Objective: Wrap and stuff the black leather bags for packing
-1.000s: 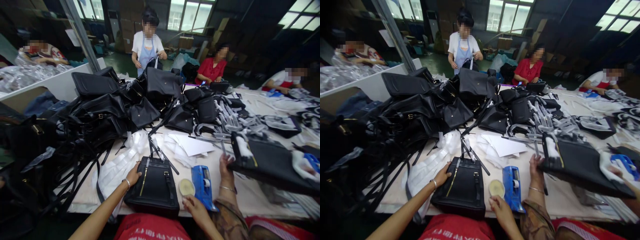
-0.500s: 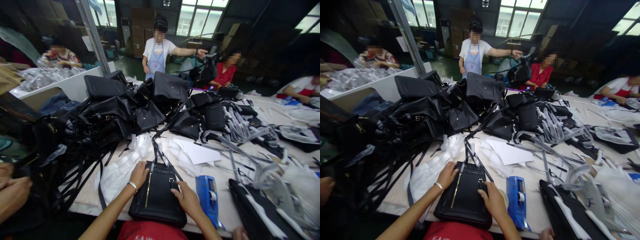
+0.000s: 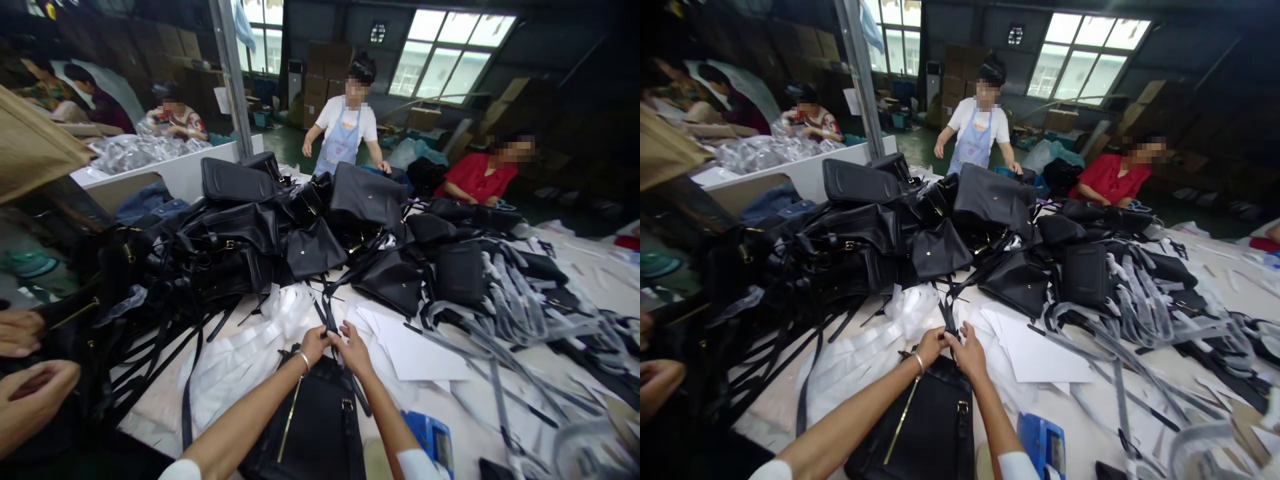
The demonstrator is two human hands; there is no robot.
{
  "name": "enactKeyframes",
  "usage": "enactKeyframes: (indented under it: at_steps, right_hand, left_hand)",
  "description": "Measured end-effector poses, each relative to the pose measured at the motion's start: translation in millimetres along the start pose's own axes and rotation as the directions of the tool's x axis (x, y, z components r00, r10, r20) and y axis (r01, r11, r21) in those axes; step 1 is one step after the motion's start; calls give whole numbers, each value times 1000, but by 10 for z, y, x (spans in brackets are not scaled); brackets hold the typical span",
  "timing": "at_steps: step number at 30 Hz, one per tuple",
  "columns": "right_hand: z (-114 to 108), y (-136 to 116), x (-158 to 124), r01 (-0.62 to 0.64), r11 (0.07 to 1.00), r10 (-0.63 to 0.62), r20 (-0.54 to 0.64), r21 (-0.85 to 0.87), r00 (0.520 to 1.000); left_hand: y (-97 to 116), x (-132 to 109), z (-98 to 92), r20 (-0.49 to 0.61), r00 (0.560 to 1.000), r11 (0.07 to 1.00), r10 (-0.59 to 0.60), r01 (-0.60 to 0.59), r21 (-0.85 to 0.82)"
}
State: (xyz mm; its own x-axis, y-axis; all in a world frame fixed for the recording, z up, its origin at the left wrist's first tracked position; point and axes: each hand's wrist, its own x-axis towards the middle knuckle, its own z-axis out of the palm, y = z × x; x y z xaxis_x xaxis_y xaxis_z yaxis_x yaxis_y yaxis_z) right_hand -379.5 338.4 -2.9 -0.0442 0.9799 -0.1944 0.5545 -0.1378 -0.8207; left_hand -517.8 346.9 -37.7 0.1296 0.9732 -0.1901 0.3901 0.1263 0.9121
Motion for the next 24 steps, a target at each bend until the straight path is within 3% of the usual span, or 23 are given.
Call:
enactKeyframes:
  at_steps: [4, 7, 14, 20, 24]
  right_hand:
    - [-3, -139, 350, -21, 973, -48, 294, 228, 955]
    - [45, -241, 444, -86, 908, -79, 367, 411, 927]
    - [-79, -594, 788, -137, 754, -74, 291, 642, 954]
    - [-445, -1001, 1252, -57, 638, -163, 207, 768, 965]
    - [-817, -1324, 1489, 8, 515, -206, 115, 857, 972]
  left_hand:
    - [70, -136, -8, -102, 993, 998, 59, -62, -29]
    - [84, -166, -13, -169, 986, 997, 14, -26, -69]
    - [88, -131, 2, -130, 991, 977, 20, -47, -207]
    - [-9, -19, 45, -149, 989, 969, 6, -42, -244]
    - [-112, 16, 63, -126, 991, 970, -37, 5, -244]
